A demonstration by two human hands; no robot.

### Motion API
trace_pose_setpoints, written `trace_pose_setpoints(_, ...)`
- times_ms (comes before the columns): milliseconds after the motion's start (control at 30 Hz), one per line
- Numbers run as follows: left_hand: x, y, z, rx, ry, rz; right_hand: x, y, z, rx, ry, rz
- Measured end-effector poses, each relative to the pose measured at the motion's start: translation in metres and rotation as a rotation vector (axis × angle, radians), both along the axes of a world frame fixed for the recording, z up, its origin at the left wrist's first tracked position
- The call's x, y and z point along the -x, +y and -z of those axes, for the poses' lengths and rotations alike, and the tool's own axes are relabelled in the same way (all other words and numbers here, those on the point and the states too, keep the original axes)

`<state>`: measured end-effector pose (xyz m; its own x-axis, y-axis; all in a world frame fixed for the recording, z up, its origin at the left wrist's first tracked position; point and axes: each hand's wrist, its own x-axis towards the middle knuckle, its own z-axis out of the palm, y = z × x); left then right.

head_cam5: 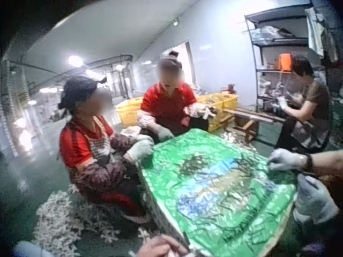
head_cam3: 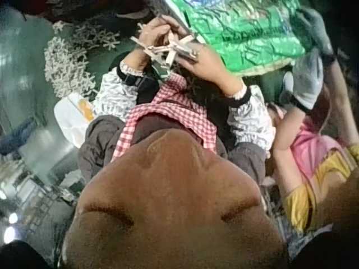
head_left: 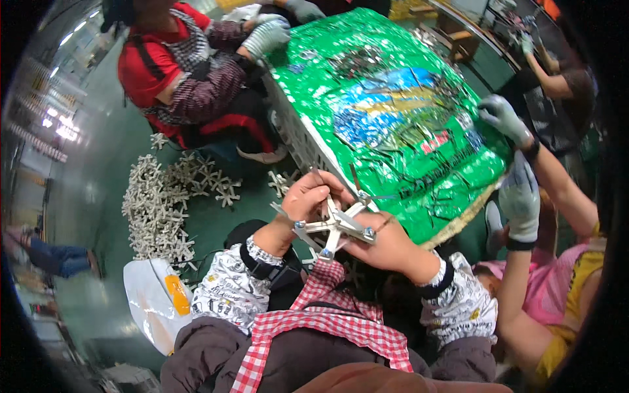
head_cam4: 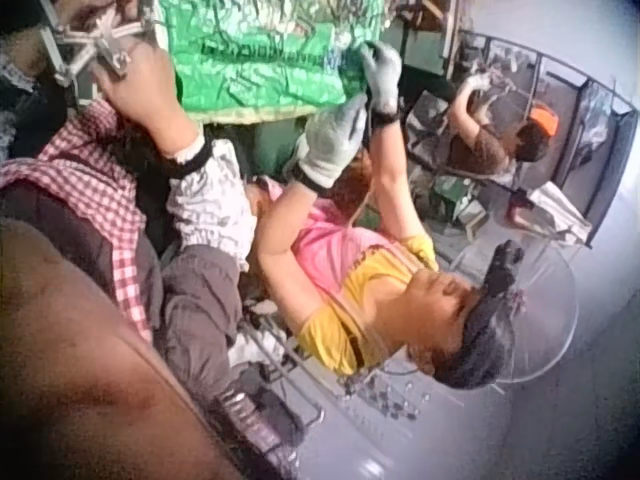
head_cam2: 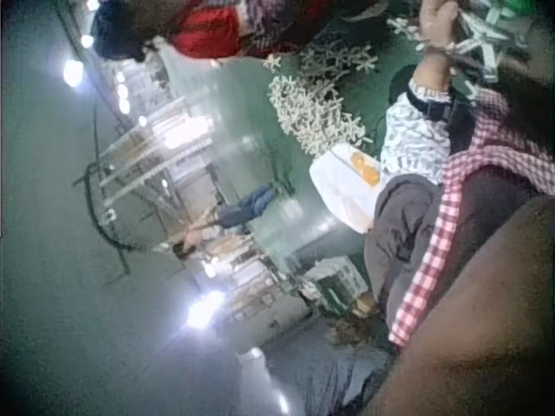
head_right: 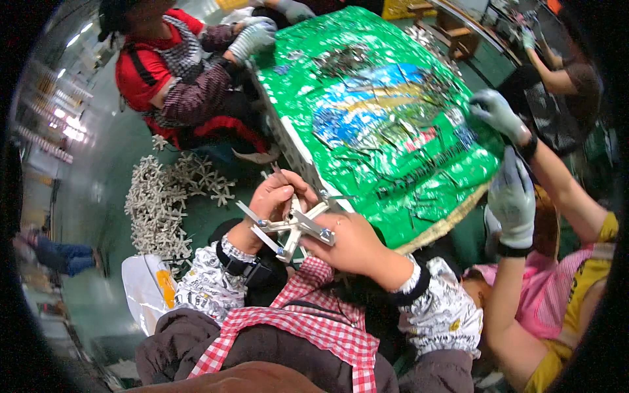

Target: Assembling white star-shaped plastic components and connecting small wires at a factory workstation.

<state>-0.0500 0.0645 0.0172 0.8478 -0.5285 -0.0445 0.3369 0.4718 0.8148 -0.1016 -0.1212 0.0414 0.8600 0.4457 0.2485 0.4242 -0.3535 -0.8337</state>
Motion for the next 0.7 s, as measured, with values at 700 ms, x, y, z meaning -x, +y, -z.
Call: trace_pose_setpoints(700, -0.005, -0.001, 0.002, -0.037, 0.067, -0.245, -0.034, -0.030, -0.005, -0.003, -0.010, 0.343)
